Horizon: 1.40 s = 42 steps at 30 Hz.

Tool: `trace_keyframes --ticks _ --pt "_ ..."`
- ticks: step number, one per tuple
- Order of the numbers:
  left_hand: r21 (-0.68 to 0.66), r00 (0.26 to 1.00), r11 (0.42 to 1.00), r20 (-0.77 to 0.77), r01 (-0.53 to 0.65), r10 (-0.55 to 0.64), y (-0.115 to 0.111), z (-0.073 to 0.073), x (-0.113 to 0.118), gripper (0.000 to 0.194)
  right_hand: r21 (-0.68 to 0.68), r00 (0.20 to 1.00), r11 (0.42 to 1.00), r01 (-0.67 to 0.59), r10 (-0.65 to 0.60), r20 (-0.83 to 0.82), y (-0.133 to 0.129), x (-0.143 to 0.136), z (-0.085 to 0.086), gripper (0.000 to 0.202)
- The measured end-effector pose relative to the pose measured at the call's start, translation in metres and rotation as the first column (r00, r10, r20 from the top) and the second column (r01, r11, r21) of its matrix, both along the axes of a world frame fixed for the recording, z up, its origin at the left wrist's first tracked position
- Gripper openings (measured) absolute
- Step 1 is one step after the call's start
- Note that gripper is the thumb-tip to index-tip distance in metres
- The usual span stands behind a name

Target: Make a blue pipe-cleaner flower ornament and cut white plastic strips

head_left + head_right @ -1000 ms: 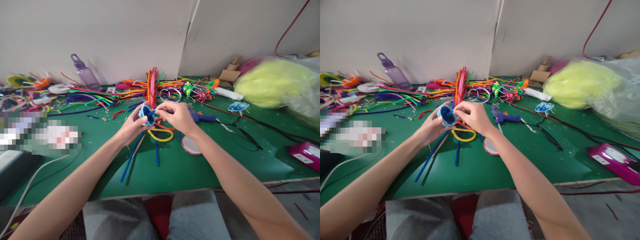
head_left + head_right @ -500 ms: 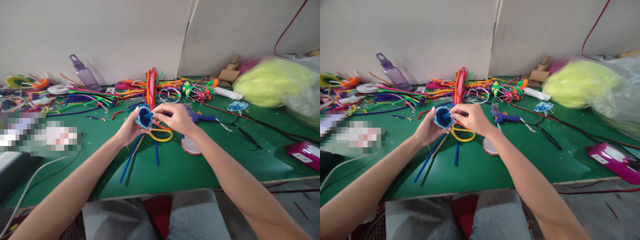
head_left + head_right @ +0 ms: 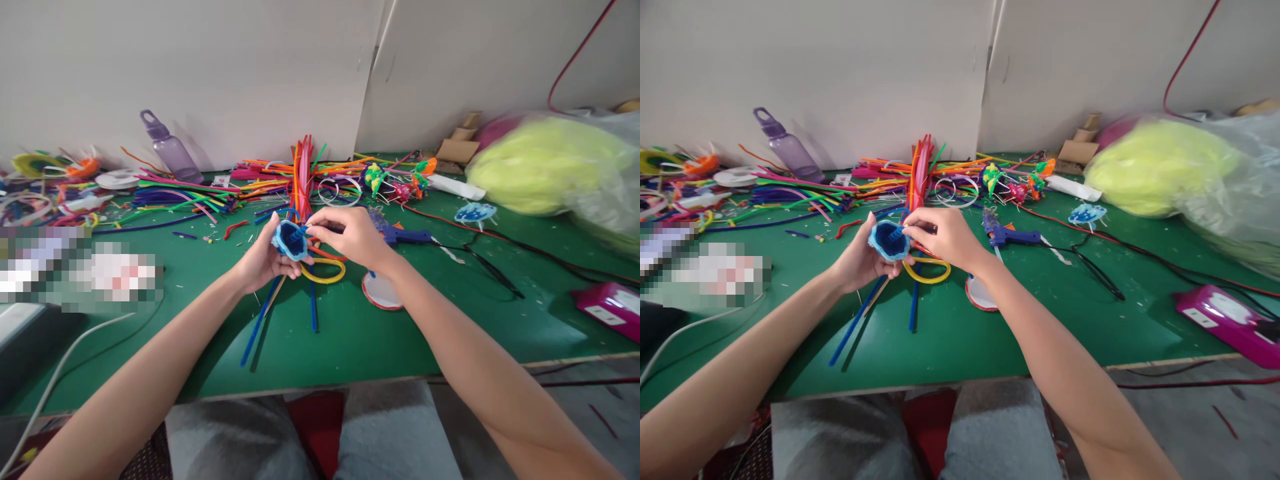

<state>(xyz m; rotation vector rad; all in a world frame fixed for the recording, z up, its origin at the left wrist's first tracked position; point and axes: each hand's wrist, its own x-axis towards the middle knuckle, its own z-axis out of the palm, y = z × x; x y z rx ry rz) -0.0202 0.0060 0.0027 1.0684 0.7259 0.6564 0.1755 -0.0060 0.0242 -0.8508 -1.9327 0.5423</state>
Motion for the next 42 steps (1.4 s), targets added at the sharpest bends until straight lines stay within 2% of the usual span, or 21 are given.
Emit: trace_keyframes --ticks 4,6,8,11,16,22,26,34,42 --pt "0.150 0.998 0.987 0.038 -0.054 0.049 -0.0027 -0.0015 0.0027 0.072 -0.092 0.995 0.995 0.027 -0.035 -0.095 0.0012 0.0001 0.0002 0.012" --pt "0.255 0.992 0.960 0.072 -0.115 0.100 -0.0046 -0.0017 0.0040 0.070 -0.126 0.992 0.992 0.033 -0.048 -0.121 0.0016 0.0005 0.0006 0.013" --pt "0.333 0.984 0.927 0.084 -0.174 0.155 -0.0062 -0.0011 0.0050 0.076 -0.153 0.989 0.988 0.027 -0.049 -0.140 0.0018 0.0005 0.0007 0.013" --pt "0.360 0.977 0.908 0.082 -0.215 0.199 -0.0073 0.0001 0.0055 0.074 -0.184 0.987 0.983 0.000 -0.030 -0.159 0.0019 0.0000 0.0003 0.012" --pt "0.270 0.976 0.941 0.137 -0.203 0.170 -0.0053 -0.0003 0.0029 0.061 -0.256 0.981 0.961 -0.105 0.057 -0.188 0.0025 0.0008 0.0017 0.009" --pt "0.085 0.989 0.994 0.138 -0.072 0.060 -0.0034 0.0000 0.0001 0.050 -0.336 0.964 0.915 -0.221 0.152 -0.219 0.0016 0.0026 0.0065 0.010" --pt "0.015 0.991 1.000 0.130 -0.009 0.007 -0.0030 0.0017 -0.0011 0.060 -0.359 0.955 0.896 -0.260 0.182 -0.236 0.0020 0.0039 0.0049 0.014" --pt "-0.082 0.987 0.991 0.129 0.108 -0.097 -0.0028 0.0029 -0.0021 0.085 -0.327 0.952 0.908 -0.262 0.189 -0.240 0.0015 0.0038 0.0035 0.013" --pt "-0.131 0.978 0.973 0.111 0.191 -0.177 -0.0033 0.0007 -0.0029 0.091 -0.330 0.950 0.913 -0.239 0.150 -0.274 -0.0007 0.0008 0.0040 0.010"
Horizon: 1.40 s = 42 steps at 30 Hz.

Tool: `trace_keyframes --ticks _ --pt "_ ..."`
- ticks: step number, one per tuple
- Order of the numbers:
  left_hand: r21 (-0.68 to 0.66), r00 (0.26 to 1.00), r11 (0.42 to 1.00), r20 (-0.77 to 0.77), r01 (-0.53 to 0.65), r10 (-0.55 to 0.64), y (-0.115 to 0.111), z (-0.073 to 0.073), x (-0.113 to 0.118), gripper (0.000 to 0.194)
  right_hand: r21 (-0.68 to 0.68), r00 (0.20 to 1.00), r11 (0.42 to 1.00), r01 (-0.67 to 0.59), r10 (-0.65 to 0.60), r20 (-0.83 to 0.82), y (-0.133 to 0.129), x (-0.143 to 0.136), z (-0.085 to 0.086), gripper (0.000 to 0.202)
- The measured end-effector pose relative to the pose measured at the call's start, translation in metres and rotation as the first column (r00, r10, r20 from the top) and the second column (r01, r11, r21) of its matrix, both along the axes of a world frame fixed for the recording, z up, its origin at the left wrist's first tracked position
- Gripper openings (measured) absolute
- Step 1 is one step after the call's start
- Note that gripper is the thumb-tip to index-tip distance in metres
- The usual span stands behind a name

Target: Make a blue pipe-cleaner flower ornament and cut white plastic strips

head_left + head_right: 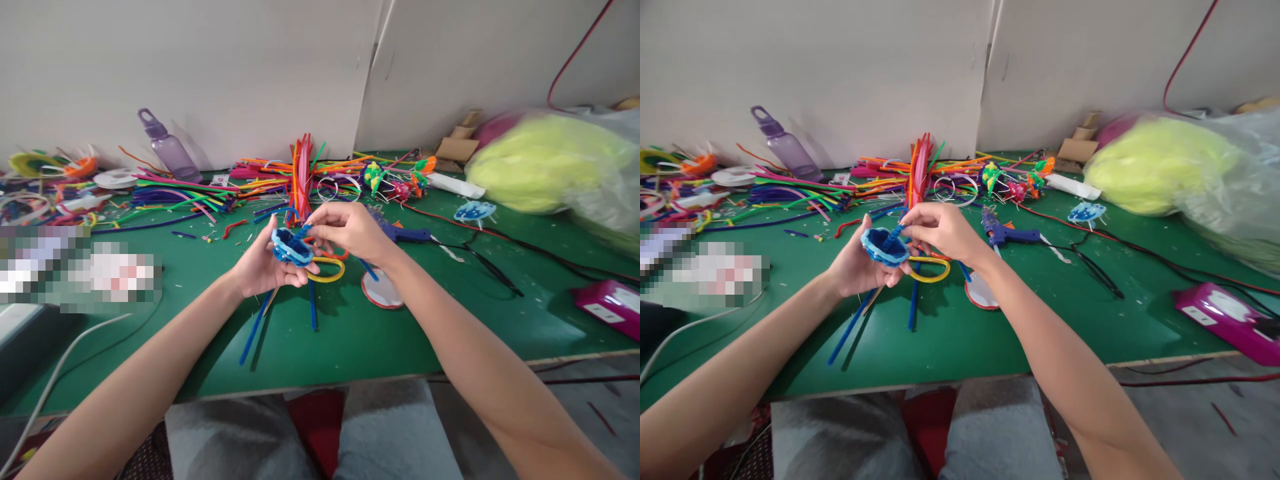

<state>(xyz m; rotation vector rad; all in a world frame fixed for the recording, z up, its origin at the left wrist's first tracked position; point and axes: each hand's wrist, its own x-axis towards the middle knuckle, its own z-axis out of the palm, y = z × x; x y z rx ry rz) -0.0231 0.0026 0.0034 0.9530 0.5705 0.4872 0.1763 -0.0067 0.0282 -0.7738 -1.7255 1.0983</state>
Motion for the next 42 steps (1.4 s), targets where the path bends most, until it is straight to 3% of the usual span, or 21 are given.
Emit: trace_keyframes --ticks 3,6,9,13,19,24,34,42 --pt "0.049 1.000 0.999 0.005 0.000 -0.001 -0.0005 -0.0010 0.0027 0.092 0.007 1.000 1.000 0.019 -0.019 -0.011 0.0008 0.0001 -0.0005 0.011" --pt "0.164 0.990 0.976 0.050 -0.140 0.134 -0.0018 -0.0031 0.0065 0.083 0.013 0.998 0.998 0.061 -0.061 -0.002 0.0018 0.0007 -0.0005 0.011" --pt "0.320 0.947 0.891 0.124 -0.322 0.298 -0.0028 -0.0055 0.0083 0.071 0.011 0.994 0.994 0.111 -0.111 0.018 0.0028 0.0011 -0.0011 0.008" --pt "0.417 0.913 0.812 0.160 -0.408 0.376 -0.0033 -0.0060 0.0078 0.071 0.018 0.989 0.989 0.148 -0.148 0.017 0.0043 0.0006 -0.0026 0.008" --pt "0.368 0.884 0.804 0.171 -0.466 0.434 -0.0033 -0.0037 0.0075 0.055 -0.048 0.995 0.994 0.100 -0.100 0.014 0.0039 0.0009 -0.0007 0.011" --pt "0.361 0.867 0.789 0.192 -0.497 0.459 -0.0020 -0.0024 0.0069 0.055 -0.114 1.000 0.993 0.030 -0.030 -0.002 0.0028 0.0019 0.0012 0.017" --pt "0.204 0.912 0.890 0.142 -0.407 0.384 -0.0007 -0.0048 0.0057 0.041 -0.128 0.996 0.991 -0.036 0.046 0.076 0.0032 0.0019 -0.0021 0.013" --pt "0.302 0.869 0.815 0.199 -0.495 0.453 -0.0003 -0.0039 0.0070 0.050 -0.111 1.000 0.994 0.000 0.000 -0.001 0.0057 0.0008 -0.0042 0.023"
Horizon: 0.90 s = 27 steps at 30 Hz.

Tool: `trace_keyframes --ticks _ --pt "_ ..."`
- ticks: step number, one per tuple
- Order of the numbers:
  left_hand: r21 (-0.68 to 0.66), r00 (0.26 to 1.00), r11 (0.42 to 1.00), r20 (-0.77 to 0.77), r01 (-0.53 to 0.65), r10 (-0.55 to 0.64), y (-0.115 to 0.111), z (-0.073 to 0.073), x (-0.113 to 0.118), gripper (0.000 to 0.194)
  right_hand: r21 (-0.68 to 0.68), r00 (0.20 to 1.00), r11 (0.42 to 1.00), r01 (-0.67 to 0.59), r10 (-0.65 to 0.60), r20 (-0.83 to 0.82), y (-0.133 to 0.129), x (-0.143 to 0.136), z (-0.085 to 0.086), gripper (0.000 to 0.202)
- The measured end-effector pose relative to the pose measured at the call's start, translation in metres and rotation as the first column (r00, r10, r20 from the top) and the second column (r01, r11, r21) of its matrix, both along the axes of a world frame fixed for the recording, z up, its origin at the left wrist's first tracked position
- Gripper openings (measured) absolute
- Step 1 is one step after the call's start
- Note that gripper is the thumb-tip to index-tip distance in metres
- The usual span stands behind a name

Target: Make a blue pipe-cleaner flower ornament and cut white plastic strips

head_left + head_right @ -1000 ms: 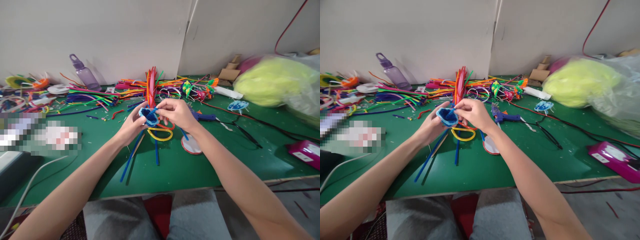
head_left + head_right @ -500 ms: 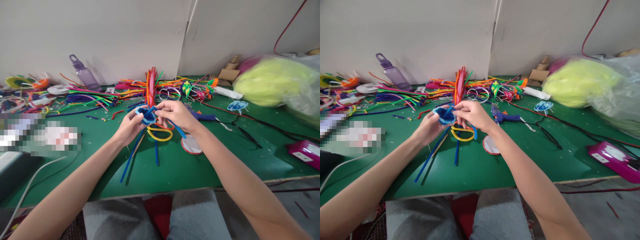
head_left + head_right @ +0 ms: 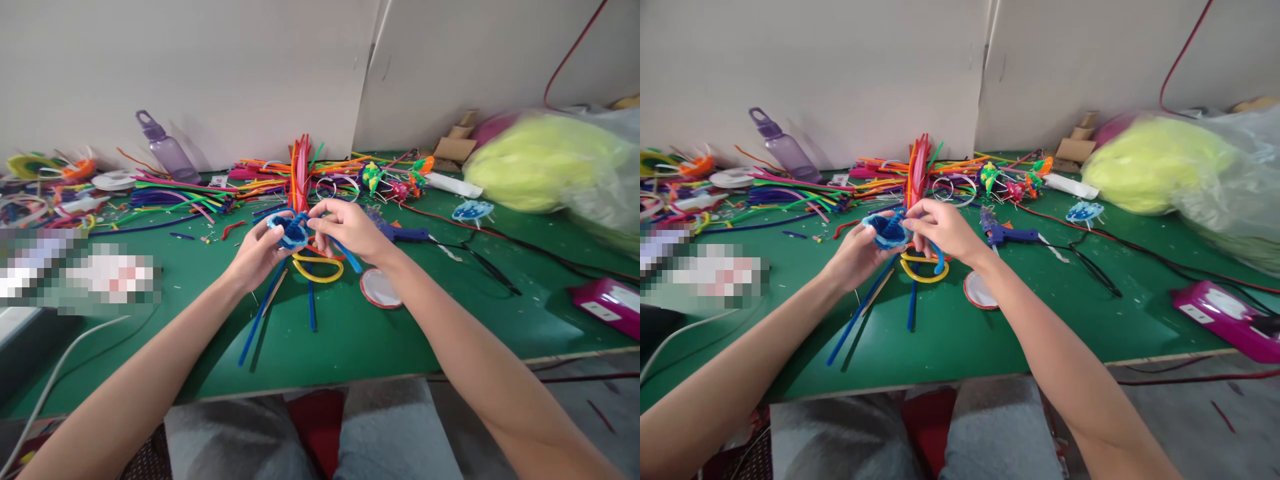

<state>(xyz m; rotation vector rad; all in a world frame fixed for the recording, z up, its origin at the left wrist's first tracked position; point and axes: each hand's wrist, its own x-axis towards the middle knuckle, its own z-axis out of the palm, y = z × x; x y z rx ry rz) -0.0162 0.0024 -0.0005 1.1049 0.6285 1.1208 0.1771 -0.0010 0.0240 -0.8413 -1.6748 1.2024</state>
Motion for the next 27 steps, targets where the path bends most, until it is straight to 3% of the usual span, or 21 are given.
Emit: trace_keyframes --ticks 5,12,20,27 --pt "0.054 0.996 0.995 -0.043 -0.079 0.081 -0.0017 0.0002 0.0009 0.053 0.109 0.997 0.991 0.077 -0.078 0.006 -0.0013 -0.0016 -0.0016 0.016" --pt "0.042 0.997 0.996 -0.008 -0.073 0.073 -0.0006 -0.0017 0.0009 0.055 0.164 0.992 0.980 0.116 -0.121 0.026 -0.0025 -0.0010 -0.0021 0.010" --pt "-0.111 0.990 0.985 0.068 0.129 -0.122 -0.0002 -0.0001 -0.0009 0.049 0.158 0.994 0.981 0.111 -0.112 0.000 -0.0009 0.0007 -0.0012 0.012" --pt "-0.297 0.978 0.932 0.086 0.208 -0.191 -0.0010 0.0079 -0.0037 0.054 0.107 0.999 0.993 0.046 -0.044 -0.019 -0.0068 -0.0020 0.0054 0.025"
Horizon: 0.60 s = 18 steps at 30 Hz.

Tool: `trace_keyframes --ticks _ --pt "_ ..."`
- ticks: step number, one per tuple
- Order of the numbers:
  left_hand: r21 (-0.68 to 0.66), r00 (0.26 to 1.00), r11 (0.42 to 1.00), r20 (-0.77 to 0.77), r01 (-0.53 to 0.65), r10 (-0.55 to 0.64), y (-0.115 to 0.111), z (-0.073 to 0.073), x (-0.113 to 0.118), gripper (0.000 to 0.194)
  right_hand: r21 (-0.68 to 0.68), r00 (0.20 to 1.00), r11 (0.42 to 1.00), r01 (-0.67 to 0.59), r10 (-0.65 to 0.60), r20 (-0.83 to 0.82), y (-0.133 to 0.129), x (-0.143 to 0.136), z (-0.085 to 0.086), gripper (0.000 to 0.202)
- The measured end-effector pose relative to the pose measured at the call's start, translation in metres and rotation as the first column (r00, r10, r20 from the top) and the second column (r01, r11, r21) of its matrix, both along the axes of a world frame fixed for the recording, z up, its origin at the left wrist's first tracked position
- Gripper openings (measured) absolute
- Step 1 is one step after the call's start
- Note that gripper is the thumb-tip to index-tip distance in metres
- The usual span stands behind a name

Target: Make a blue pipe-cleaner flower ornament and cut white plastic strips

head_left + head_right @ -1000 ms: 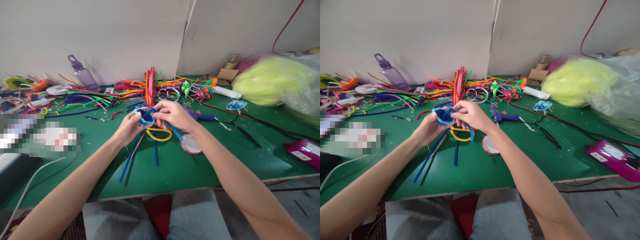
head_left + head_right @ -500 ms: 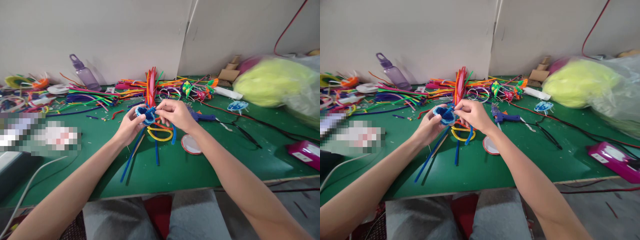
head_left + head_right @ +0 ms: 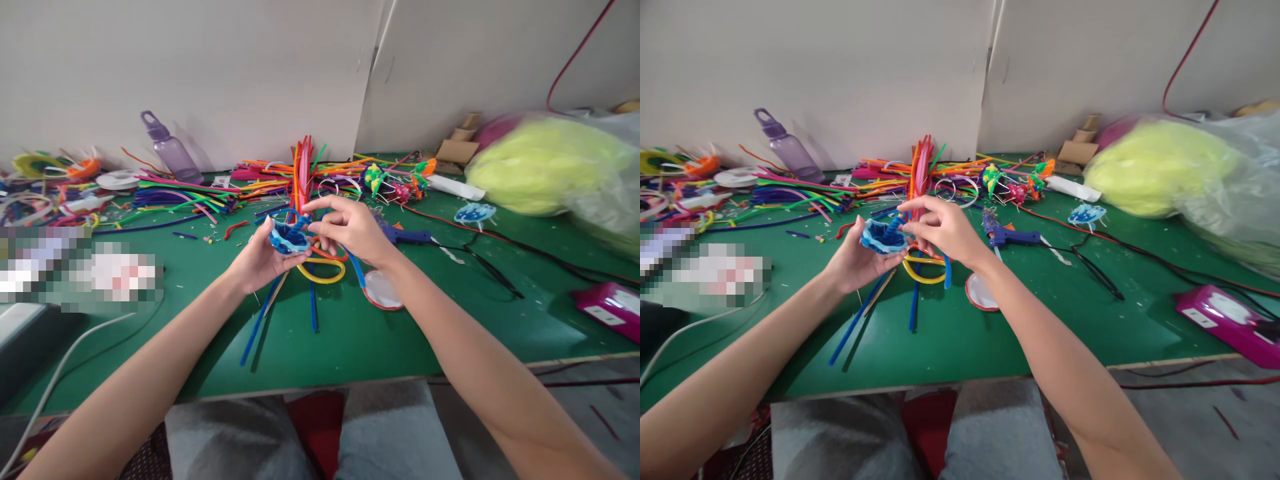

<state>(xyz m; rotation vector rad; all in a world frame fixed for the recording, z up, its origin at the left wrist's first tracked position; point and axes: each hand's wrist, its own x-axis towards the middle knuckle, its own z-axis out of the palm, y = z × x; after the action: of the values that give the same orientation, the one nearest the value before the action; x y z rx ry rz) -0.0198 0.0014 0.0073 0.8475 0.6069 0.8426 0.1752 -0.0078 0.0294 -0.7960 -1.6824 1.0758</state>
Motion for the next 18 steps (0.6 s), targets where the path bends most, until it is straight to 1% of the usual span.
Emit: trace_keyframes --ticks 1,5,10,14,18 --pt "-0.033 1.000 0.999 -0.002 0.018 -0.018 0.000 0.001 -0.001 0.056 -0.009 1.000 1.000 -0.017 0.017 -0.001 -0.001 0.000 0.000 0.025" --pt "-0.144 0.997 0.987 -0.004 0.079 -0.080 0.002 0.002 -0.004 0.065 -0.012 0.999 0.999 -0.037 0.037 -0.016 0.000 -0.001 -0.002 0.013" --pt "-0.247 0.990 0.959 0.004 0.138 -0.142 0.004 0.003 -0.005 0.075 0.024 1.000 0.999 -0.026 0.026 0.012 0.003 -0.001 -0.009 0.013" --pt "-0.291 0.985 0.941 0.038 0.171 -0.168 0.005 0.002 -0.007 0.080 0.033 0.999 0.999 -0.026 0.025 0.033 0.002 -0.002 -0.009 0.018" --pt "-0.295 0.977 0.931 0.089 0.213 -0.195 0.006 0.002 -0.009 0.080 0.039 0.997 0.999 -0.023 0.020 0.077 0.000 -0.001 -0.006 0.022"
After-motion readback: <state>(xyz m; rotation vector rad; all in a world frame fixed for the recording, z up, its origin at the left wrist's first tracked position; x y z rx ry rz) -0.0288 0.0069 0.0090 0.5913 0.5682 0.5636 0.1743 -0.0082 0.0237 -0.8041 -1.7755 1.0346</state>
